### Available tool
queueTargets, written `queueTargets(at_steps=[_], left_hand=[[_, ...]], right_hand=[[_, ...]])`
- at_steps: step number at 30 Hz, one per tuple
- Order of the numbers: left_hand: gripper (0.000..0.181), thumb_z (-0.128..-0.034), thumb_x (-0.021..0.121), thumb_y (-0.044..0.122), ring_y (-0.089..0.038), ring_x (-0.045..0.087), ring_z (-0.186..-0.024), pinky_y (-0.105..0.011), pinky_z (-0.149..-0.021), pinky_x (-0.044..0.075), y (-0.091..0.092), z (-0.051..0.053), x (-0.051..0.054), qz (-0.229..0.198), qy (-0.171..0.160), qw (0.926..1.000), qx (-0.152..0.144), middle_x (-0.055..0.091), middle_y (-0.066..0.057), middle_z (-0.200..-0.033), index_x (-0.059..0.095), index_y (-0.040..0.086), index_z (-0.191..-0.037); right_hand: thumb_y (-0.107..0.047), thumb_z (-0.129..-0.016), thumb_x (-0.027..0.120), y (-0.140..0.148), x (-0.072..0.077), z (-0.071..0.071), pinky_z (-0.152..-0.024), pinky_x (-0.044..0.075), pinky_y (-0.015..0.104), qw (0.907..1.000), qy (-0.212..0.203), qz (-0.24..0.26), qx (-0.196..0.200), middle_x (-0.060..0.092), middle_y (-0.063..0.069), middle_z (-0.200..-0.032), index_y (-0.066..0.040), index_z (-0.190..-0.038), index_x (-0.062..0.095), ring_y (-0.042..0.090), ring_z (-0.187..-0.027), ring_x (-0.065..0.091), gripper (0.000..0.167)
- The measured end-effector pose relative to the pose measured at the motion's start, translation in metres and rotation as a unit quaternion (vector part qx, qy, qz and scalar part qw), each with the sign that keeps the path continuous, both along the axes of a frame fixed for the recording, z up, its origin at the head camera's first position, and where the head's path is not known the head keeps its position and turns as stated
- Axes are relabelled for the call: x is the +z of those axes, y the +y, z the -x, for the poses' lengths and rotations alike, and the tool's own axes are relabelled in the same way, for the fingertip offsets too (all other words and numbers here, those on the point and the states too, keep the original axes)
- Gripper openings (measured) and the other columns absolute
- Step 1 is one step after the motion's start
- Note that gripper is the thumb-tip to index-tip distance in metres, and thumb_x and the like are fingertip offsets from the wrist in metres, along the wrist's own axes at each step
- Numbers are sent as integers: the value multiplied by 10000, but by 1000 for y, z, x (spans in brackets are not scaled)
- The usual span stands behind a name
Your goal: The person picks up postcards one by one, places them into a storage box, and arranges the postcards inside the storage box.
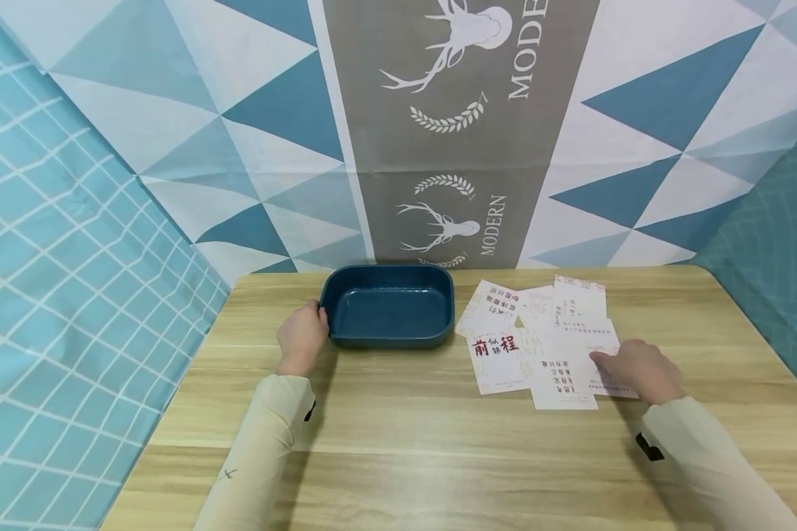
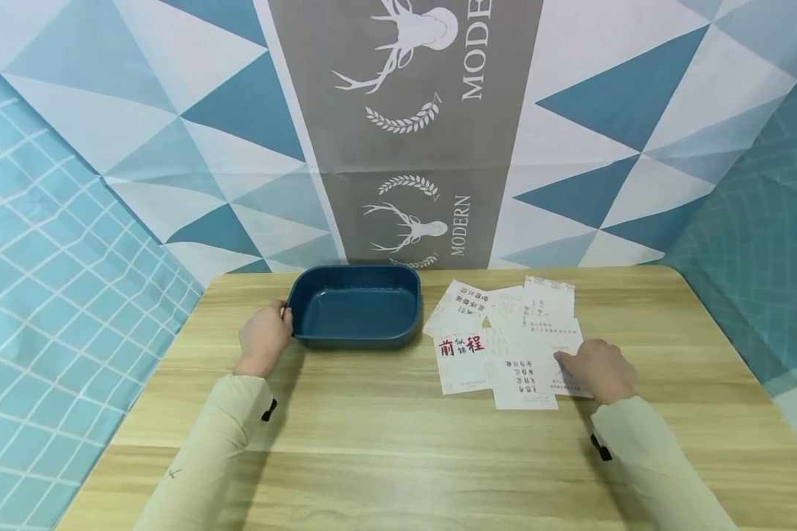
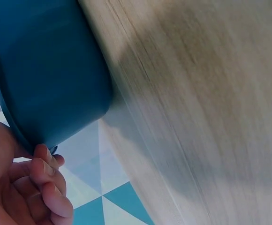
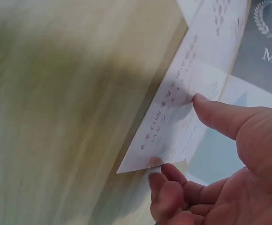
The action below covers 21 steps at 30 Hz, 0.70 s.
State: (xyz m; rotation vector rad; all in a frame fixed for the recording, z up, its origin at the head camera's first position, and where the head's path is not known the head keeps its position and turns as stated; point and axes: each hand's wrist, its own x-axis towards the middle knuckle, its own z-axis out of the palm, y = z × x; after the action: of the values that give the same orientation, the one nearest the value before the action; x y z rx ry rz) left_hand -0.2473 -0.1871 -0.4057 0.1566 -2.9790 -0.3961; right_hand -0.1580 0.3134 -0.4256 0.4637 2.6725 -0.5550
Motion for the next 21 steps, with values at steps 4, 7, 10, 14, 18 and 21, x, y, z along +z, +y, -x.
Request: queueTargets(at_steps=[4,7,10,14,18,21], left_hand=[[306,-968,433,233,-367,655,-783,-514,-600,487,-2,0,-1,-1,10,10000,27,687,-203,-948,618,36,-1112],[310,-970,430,237,-365,654,-790,-515,-608,487,-3,0,-2,7,-1,10000,42,687,-199,-957,616,41,-1122],[316,-971,426,235,-365,654,-788,-515,-608,489,-3,0,-2,30,0,10000,23,686,-202,-960,614,37,-1132],[313,-969,430,234,-368,653,-791,-519,-608,488,-2,0,-1,22,38,10000,-5,686,-203,-958,617,38,-1126],[310,-967,429,232,-375,652,-801,-528,-614,487,0,0,0,17,120,9999,-4,685,-204,-960,620,40,-1117],[310,-966,428,227,-380,652,-802,-529,-613,486,1,0,1,47,167,9998,5,684,-209,-959,621,34,-1113]], right_hand=[[-506,-877,513,3,0,2,-543,384,345,9995,10,295,-63,555,169,-789,82,-969,562,257,-690,505,597],[-509,-854,554,5,0,5,-558,381,337,9986,-66,494,-155,516,129,-743,68,-929,549,247,-683,489,582],[-521,-829,589,8,0,7,-618,394,352,9973,-128,685,-230,522,166,-800,116,-997,521,276,-733,490,663],[-536,-797,624,13,0,5,-643,396,350,9959,-75,839,-317,517,183,-819,137,-1000,509,286,-753,482,712],[-525,-790,635,17,-3,3,-579,327,305,9926,26,1151,-393,397,38,-624,-37,-688,490,195,-616,401,519],[-475,-810,631,21,-4,3,-546,302,293,9878,29,1491,-454,320,-27,-553,-105,-620,453,146,-535,335,453]])
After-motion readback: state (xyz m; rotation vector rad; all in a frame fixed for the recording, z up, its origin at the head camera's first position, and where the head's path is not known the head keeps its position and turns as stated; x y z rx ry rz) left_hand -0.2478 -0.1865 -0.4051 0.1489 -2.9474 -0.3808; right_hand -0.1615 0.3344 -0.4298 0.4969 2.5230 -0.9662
